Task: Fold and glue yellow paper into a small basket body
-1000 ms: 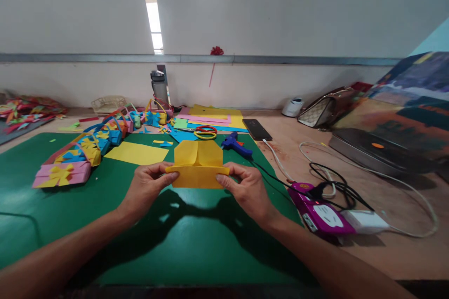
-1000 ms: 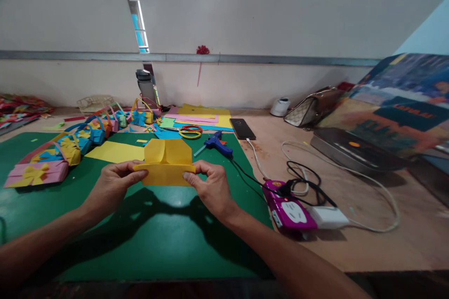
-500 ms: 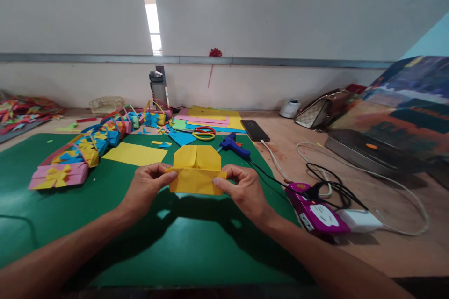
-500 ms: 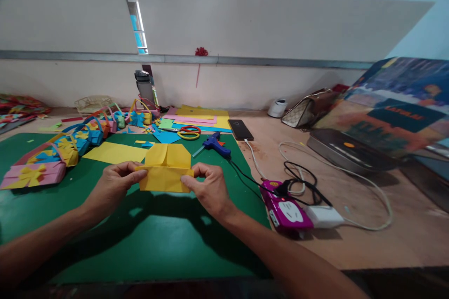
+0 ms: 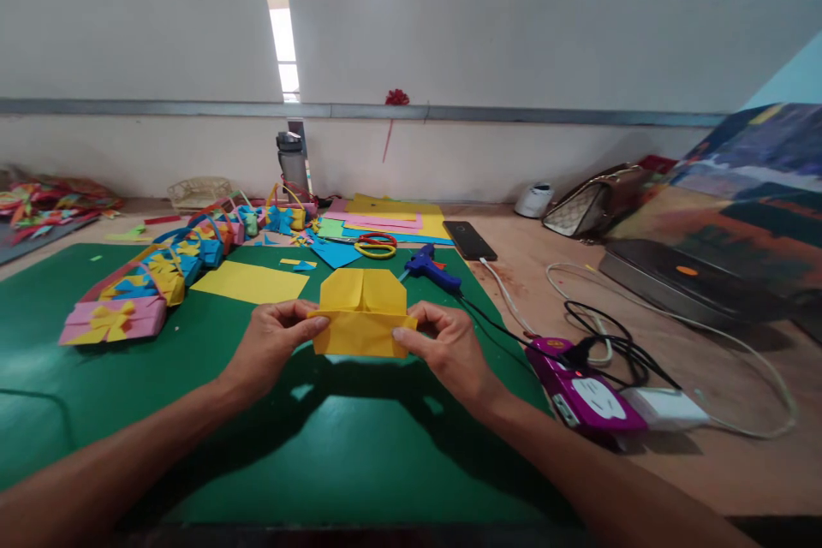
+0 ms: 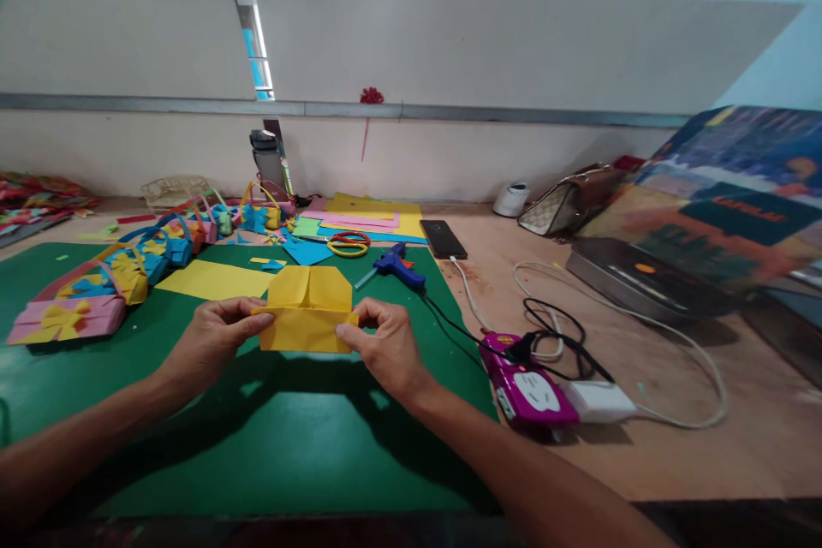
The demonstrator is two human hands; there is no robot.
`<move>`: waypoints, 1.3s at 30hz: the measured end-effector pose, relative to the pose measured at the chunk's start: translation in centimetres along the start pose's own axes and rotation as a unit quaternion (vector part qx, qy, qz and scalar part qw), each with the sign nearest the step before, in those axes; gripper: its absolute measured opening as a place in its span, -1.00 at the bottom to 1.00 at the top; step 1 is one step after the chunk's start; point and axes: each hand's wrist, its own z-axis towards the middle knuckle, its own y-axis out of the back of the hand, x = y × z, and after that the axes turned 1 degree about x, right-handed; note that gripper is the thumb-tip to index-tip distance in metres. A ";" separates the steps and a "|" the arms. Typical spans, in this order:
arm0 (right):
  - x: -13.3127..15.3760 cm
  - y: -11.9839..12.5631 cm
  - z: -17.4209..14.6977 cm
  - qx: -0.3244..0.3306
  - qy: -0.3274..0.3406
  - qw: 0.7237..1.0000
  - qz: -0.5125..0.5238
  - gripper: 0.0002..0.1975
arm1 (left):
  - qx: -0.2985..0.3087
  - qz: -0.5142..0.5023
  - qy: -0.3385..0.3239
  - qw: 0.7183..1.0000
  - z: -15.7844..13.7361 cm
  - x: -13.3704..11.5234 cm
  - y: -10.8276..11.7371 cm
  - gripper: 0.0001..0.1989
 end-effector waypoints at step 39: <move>-0.3 -0.2 0.3 0.017 -0.052 0.998 0.036 -0.84 | 0.073 -0.115 0.059 0.989 -0.6 0.7 -0.5 -0.77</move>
